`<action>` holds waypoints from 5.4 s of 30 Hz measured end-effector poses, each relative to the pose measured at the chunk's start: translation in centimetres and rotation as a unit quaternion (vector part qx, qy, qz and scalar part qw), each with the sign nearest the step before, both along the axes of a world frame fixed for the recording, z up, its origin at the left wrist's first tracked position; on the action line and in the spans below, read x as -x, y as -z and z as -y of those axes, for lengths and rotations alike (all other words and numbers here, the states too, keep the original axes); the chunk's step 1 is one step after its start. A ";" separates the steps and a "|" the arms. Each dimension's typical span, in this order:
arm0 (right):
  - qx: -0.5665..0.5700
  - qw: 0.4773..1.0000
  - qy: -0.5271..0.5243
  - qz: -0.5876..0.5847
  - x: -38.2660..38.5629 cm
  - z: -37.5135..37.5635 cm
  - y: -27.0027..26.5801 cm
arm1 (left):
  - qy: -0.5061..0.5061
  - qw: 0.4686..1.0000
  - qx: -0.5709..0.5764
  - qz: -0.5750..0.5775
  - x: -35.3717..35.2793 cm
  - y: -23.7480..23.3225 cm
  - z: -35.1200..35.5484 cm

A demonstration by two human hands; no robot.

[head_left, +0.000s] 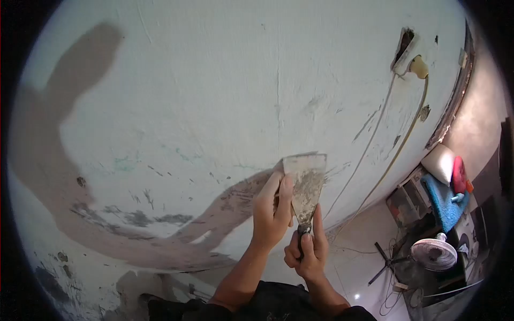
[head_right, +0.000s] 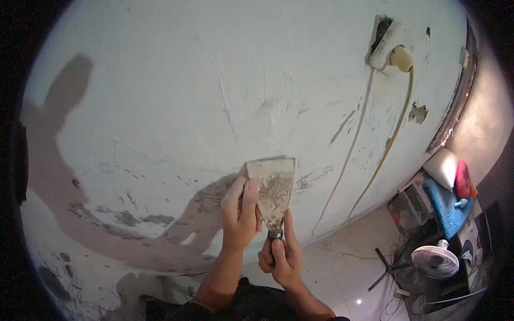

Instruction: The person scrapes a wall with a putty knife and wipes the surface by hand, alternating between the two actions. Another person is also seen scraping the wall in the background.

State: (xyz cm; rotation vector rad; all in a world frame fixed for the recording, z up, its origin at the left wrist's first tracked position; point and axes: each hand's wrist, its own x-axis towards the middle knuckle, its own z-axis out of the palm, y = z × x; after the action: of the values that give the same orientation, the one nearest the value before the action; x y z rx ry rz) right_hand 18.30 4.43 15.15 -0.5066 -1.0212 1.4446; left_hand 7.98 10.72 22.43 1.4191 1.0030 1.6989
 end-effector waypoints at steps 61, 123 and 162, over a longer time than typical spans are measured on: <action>0.010 1.000 0.026 0.014 -0.6 0.4 -0.1 | 0.011 0.999 0.030 0.028 -0.4 0.7 0.2; -0.006 0.994 0.062 0.086 -2.0 0.2 -1.2 | 0.143 0.988 0.047 0.016 0.6 1.2 0.2; 0.003 0.999 0.038 0.035 -1.2 0.1 -0.4 | 0.076 0.996 0.039 0.027 -0.5 0.3 -0.2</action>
State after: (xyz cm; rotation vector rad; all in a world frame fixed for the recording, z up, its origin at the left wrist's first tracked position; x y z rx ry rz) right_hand 19.48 4.31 15.58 -0.5965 -1.0430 1.3712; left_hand 8.53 10.90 22.15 1.3571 0.8990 1.5637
